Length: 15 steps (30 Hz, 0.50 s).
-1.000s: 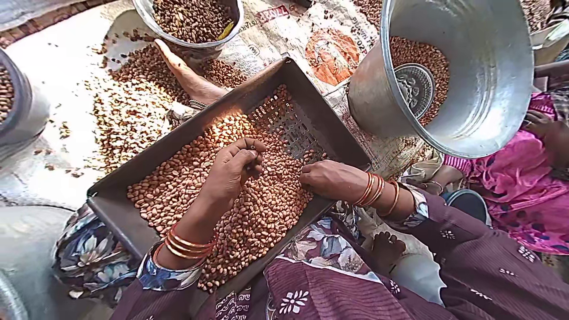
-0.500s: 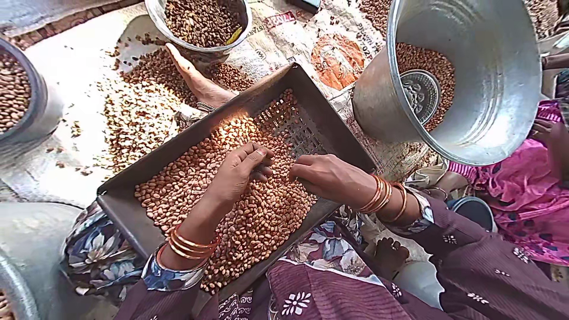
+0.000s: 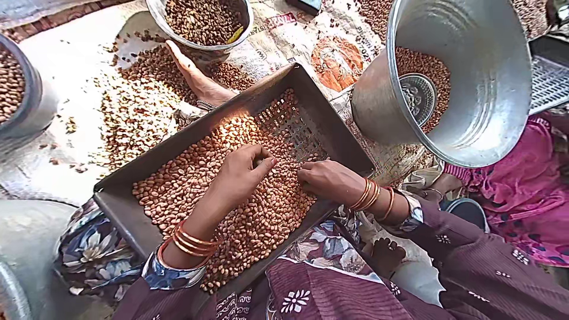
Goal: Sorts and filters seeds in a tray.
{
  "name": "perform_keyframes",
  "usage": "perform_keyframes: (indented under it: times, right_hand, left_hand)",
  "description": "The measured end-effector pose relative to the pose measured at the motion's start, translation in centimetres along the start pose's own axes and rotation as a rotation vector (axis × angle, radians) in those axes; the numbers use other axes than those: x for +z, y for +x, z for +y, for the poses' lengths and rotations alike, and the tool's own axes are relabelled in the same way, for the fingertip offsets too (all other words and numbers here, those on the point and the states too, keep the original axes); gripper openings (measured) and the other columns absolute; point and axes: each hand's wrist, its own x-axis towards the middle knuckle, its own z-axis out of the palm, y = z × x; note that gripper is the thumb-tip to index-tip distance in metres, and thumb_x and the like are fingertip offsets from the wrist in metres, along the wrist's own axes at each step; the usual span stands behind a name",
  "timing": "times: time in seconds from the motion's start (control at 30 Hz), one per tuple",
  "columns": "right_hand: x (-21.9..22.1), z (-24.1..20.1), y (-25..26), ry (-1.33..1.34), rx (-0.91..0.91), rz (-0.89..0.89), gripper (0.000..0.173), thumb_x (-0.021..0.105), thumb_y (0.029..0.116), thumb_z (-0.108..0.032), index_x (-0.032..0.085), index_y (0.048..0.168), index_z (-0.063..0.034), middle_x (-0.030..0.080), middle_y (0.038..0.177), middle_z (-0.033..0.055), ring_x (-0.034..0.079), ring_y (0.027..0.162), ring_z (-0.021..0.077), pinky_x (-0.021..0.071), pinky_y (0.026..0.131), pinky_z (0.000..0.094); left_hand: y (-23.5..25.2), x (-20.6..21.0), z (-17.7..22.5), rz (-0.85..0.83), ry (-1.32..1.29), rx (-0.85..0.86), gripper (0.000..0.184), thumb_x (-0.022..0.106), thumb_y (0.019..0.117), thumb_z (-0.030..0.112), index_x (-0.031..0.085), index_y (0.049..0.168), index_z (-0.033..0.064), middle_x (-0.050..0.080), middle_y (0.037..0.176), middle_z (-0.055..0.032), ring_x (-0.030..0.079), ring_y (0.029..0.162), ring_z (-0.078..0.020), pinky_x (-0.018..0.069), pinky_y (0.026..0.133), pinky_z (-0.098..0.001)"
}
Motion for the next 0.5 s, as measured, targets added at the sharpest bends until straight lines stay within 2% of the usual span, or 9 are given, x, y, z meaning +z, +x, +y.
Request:
perform_keyframes:
  times: [0.07, 0.13, 0.17, 0.3, 0.43, 0.5]
  right_hand:
    - [0.6, -0.2, -0.3, -0.036, 0.014, 0.062, 0.016, 0.065, 0.0979, -0.014, 0.070, 0.095, 0.0015, 0.067, 0.088, 0.0172, 0.070, 0.079, 0.0333, 0.0564, 0.065, 0.0464]
    - [1.2, -0.6, -0.5, -0.102, -0.003, 0.134, 0.013, 0.062, 0.0978, -0.009, 0.069, 0.095, 0.0020, 0.066, 0.086, 0.0178, 0.070, 0.078, 0.0339, 0.0571, 0.063, 0.0450]
    - [1.4, -0.7, -0.6, -0.138, -0.020, 0.160, 0.011, 0.062, 0.0971, -0.006, 0.069, 0.095, 0.0018, 0.066, 0.086, 0.0175, 0.070, 0.077, 0.0335, 0.0574, 0.061, 0.0437]
    - [1.5, -1.0, -0.9, -0.168, -0.046, 0.136, 0.011, 0.059, 0.0965, -0.001, 0.070, 0.097, 0.0001, 0.067, 0.090, 0.0164, 0.071, 0.082, 0.0320, 0.0572, 0.061, 0.0419]
    - [1.3, -1.2, -0.9, -0.144, 0.037, 0.078, 0.010, 0.058, 0.0963, -0.002, 0.068, 0.096, 0.0022, 0.065, 0.089, 0.0183, 0.070, 0.082, 0.0347, 0.0563, 0.061, 0.0441]
    - [0.8, -0.8, -0.7, -0.151, 0.095, 0.059, 0.012, 0.058, 0.0957, -0.002, 0.068, 0.098, 0.0033, 0.066, 0.090, 0.0196, 0.070, 0.084, 0.0358, 0.0567, 0.064, 0.0456]
  left_hand:
    - [0.9, 0.5, 0.3, 0.034, 0.185, 0.123, 0.015, 0.064, 0.1019, 0.020, 0.071, 0.105, 0.0066, 0.062, 0.089, -0.0059, 0.058, 0.072, -0.0163, 0.0507, 0.066, -0.0362]
    - [2.1, 1.0, 0.6, 0.042, 0.338, 0.177, 0.017, 0.064, 0.1009, 0.014, 0.072, 0.108, 0.0018, 0.062, 0.095, -0.0152, 0.064, 0.080, -0.0299, 0.0545, 0.071, -0.0493]
    - [2.9, 1.3, 0.8, 0.042, 0.391, 0.184, 0.017, 0.064, 0.1006, 0.013, 0.071, 0.109, 0.0008, 0.062, 0.097, -0.0177, 0.065, 0.083, -0.0339, 0.0550, 0.073, -0.0521]
    - [5.5, 2.8, 0.9, -0.015, 0.508, 0.206, 0.018, 0.066, 0.1001, 0.016, 0.072, 0.108, 0.0006, 0.065, 0.102, -0.0193, 0.067, 0.092, -0.0378, 0.0559, 0.078, -0.0536]
    - [5.6, 4.2, 1.2, -0.040, 0.606, 0.195, 0.020, 0.067, 0.1000, 0.018, 0.072, 0.108, 0.0012, 0.065, 0.104, -0.0191, 0.067, 0.094, -0.0382, 0.0564, 0.074, -0.0527]
    - [5.7, 4.5, 1.4, -0.037, 0.633, 0.189, 0.021, 0.064, 0.1014, 0.017, 0.071, 0.109, -0.0016, 0.065, 0.106, -0.0210, 0.068, 0.096, -0.0398, 0.0563, 0.076, -0.0528]
